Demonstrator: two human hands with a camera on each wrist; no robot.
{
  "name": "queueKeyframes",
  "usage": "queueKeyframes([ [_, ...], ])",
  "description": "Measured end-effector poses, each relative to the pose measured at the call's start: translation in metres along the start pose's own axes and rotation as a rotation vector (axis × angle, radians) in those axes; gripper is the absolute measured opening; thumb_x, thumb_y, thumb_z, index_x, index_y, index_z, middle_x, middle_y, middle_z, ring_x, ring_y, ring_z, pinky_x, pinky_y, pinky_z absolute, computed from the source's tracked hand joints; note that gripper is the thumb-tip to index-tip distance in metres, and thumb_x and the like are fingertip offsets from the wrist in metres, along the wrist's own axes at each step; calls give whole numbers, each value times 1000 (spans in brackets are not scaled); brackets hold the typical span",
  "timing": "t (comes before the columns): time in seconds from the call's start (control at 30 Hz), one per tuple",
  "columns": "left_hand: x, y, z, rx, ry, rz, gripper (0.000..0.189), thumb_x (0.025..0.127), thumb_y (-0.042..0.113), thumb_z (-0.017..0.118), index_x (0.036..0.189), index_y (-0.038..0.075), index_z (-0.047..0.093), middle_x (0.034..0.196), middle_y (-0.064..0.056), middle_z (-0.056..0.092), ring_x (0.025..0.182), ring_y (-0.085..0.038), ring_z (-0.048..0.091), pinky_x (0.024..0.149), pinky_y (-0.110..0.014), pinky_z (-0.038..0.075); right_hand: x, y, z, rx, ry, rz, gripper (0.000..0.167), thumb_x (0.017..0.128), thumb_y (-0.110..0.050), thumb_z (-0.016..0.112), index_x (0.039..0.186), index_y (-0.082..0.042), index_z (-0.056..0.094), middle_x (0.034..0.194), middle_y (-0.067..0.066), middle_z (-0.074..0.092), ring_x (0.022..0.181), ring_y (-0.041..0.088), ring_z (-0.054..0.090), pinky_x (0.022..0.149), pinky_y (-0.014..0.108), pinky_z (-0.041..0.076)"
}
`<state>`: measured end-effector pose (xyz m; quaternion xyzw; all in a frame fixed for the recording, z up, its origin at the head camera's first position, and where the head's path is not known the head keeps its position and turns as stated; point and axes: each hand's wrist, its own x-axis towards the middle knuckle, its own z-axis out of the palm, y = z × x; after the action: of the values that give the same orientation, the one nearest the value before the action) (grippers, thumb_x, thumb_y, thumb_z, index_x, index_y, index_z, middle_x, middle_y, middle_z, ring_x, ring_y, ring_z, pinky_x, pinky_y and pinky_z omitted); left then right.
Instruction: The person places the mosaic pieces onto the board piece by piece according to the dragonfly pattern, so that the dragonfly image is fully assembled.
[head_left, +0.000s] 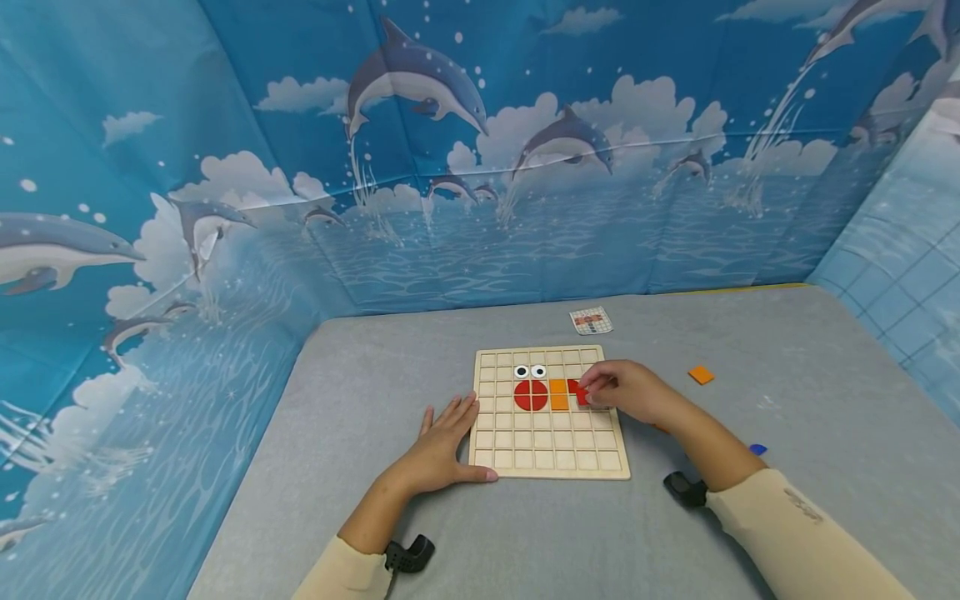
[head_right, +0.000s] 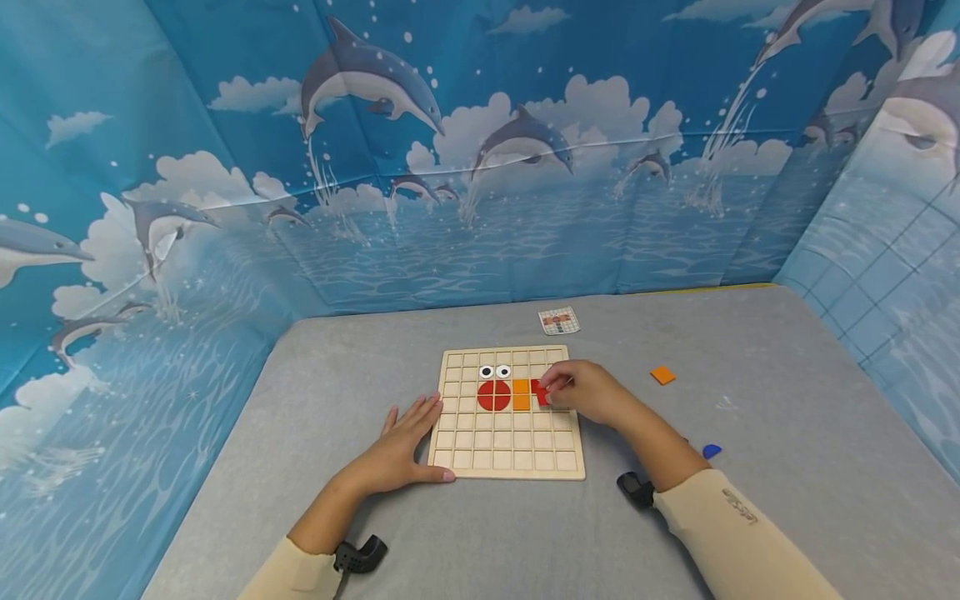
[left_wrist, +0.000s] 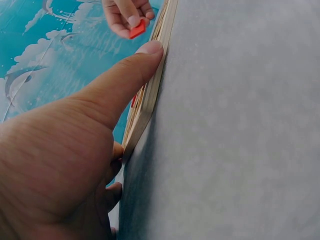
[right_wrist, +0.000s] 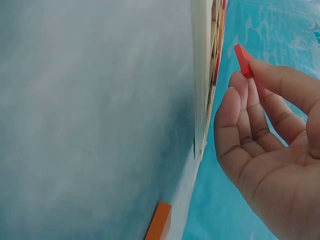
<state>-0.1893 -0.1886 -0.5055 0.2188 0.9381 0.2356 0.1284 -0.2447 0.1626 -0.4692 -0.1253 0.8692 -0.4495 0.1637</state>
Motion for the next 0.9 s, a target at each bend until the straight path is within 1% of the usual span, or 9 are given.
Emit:
queueKeyframes([
  [0.13, 0, 0, 0, 1, 2, 1, 118, 77, 68, 77, 164, 16, 16, 172, 4, 8, 160, -24, 3, 124, -63, -6, 3, -2, 3, 1, -8, -4, 17, 96, -9, 67, 112, -4, 70, 98, 9, 66, 87, 21, 60, 79, 33, 55],
  [0.37, 1, 0, 0, 6, 1, -3, 118, 77, 66, 77, 164, 16, 16, 172, 4, 8, 160, -23, 3, 124, -63, -6, 9, -4, 7, -53, -29, -11, 16, 96, -6, 65, 110, -4, 70, 94, 8, 66, 81, 19, 58, 74, 30, 52],
  [0.53, 0, 0, 0, 11, 0, -3, 118, 77, 67, 77, 164, 15, 16, 172, 3, 9, 160, -24, 3, 124, -63, -5, 11, -4, 10, -73, -38, -15, 15, 95, -7, 66, 109, -4, 69, 93, 7, 67, 79, 18, 58, 72, 31, 51],
  [0.9, 0, 1, -1, 9, 3, 2, 118, 77, 66, 77, 164, 15, 16, 172, 2, 9, 160, -24, 3, 124, -63, -6, 10, -4, 13, -129, -19, -20, 11, 94, -8, 67, 104, -6, 71, 90, 5, 67, 80, 17, 57, 76, 31, 49],
])
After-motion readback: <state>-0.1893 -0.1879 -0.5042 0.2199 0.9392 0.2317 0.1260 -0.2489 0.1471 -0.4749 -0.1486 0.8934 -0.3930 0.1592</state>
